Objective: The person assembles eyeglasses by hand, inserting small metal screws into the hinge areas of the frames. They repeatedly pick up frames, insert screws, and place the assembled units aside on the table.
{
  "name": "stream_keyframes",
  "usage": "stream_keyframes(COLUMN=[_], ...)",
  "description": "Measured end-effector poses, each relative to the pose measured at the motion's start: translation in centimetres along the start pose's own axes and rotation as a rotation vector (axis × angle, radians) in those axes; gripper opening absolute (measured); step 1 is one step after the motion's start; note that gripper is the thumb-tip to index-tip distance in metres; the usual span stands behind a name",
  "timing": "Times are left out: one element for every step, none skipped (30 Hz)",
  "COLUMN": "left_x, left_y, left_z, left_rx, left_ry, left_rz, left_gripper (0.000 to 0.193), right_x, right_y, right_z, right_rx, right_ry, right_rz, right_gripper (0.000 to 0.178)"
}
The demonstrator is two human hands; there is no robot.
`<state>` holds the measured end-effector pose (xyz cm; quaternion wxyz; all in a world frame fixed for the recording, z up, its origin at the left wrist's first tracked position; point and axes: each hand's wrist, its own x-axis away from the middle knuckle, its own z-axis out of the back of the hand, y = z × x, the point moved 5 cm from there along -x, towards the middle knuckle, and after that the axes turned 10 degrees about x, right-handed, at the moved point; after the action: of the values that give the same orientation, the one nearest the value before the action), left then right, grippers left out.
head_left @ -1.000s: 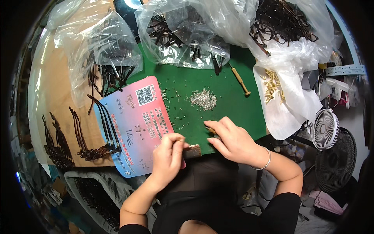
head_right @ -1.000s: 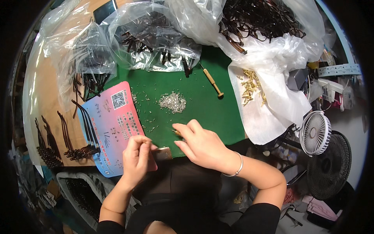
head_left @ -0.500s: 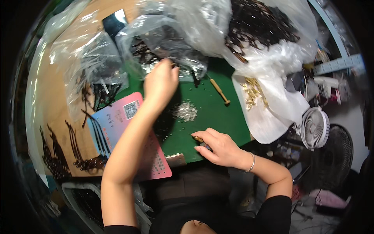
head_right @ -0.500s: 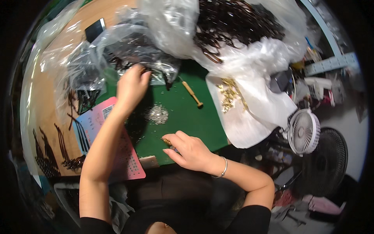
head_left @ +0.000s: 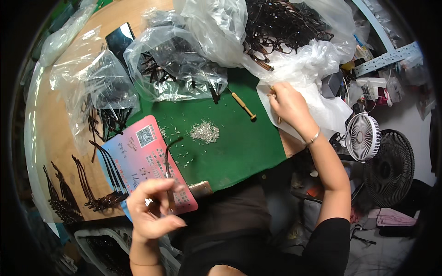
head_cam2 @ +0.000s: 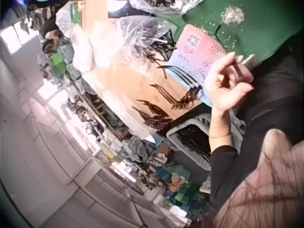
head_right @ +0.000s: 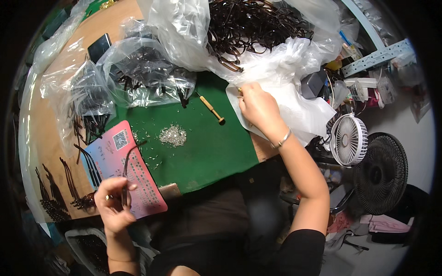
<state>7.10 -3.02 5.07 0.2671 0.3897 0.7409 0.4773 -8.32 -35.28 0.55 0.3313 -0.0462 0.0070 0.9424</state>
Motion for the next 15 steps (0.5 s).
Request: stream_keyframes(left_x=[0.6,1.3,2.1,2.1,2.2,2.0,1.5,1.1,0.9,1.5,1.8,2.0,2.1,2.0,2.2], left_y=[0.0,0.0,-0.3,-0.2,-0.2,-0.4,-0.5,-1.1,-1.8,-2.5,-3.2,-3.6,-3.9,-3.8,-4.1], left_z=[0.2,0.3,0.6,1.4,1.7,1.6,1.5,1.2,0.6,0.3,0.1,0.1,0.1,-0.1,0.0], left_rx=[-0.041,-0.198,-0.304,-0.333,-0.356,-0.314,-0.318,-0.192,-0.064,0.085,0.163,0.153,0.143,0.099,0.054], left_ry=[0.013,0.015,0.154,0.161,0.169,0.184,0.144,0.154,0.161,0.121,0.141,0.120,0.098,0.068,0.067], left_rz=[-0.054,-0.186,-0.239,-0.251,-0.256,-0.262,-0.271,-0.150,-0.029,0.052,0.101,0.130,0.159,0.165,0.213], left_gripper=[0.041,0.033,0.023,0.020,0.017,0.015,0.015,0.015,0.015,0.013,0.011,0.013,0.014,0.019,0.021], right_x=[-0.5,-0.7,-0.8,-0.9,-1.2,-1.9,-2.5,-2.5,-2.2,-1.9,-1.4,-0.8,0.2,1.4,2.3], right_y=[-0.1,-0.2,-0.1,0.0,0.9,2.1,2.2,1.7,1.6,1.4,1.1,0.4,0.0,-0.6,-2.2], right_z=[-1.1,-1.5,-1.7,-1.7,-2.1,-2.3,-2.4,-1.8,-1.6,-0.9,-0.6,0.8,2.0,3.7,4.4], right_rx=[0.066,0.064,0.064,0.065,0.010,-0.044,-0.104,-0.128,-0.151,-0.174,-0.200,-0.230,-0.295,-0.354,-0.460], right_ry=[-0.068,-0.047,-0.026,-0.005,-0.131,-0.257,-0.376,-0.432,-0.363,-0.284,-0.213,-0.085,-0.116,-0.147,-0.222], right_rz=[-0.016,-0.011,-0.006,-0.001,-0.002,-0.006,-0.004,-0.016,0.006,0.036,0.059,0.045,-0.047,-0.139,-0.069], right_gripper=[0.020,0.020,0.020,0.020,0.019,0.020,0.020,0.020,0.020,0.020,0.021,0.019,0.018,0.017,0.016])
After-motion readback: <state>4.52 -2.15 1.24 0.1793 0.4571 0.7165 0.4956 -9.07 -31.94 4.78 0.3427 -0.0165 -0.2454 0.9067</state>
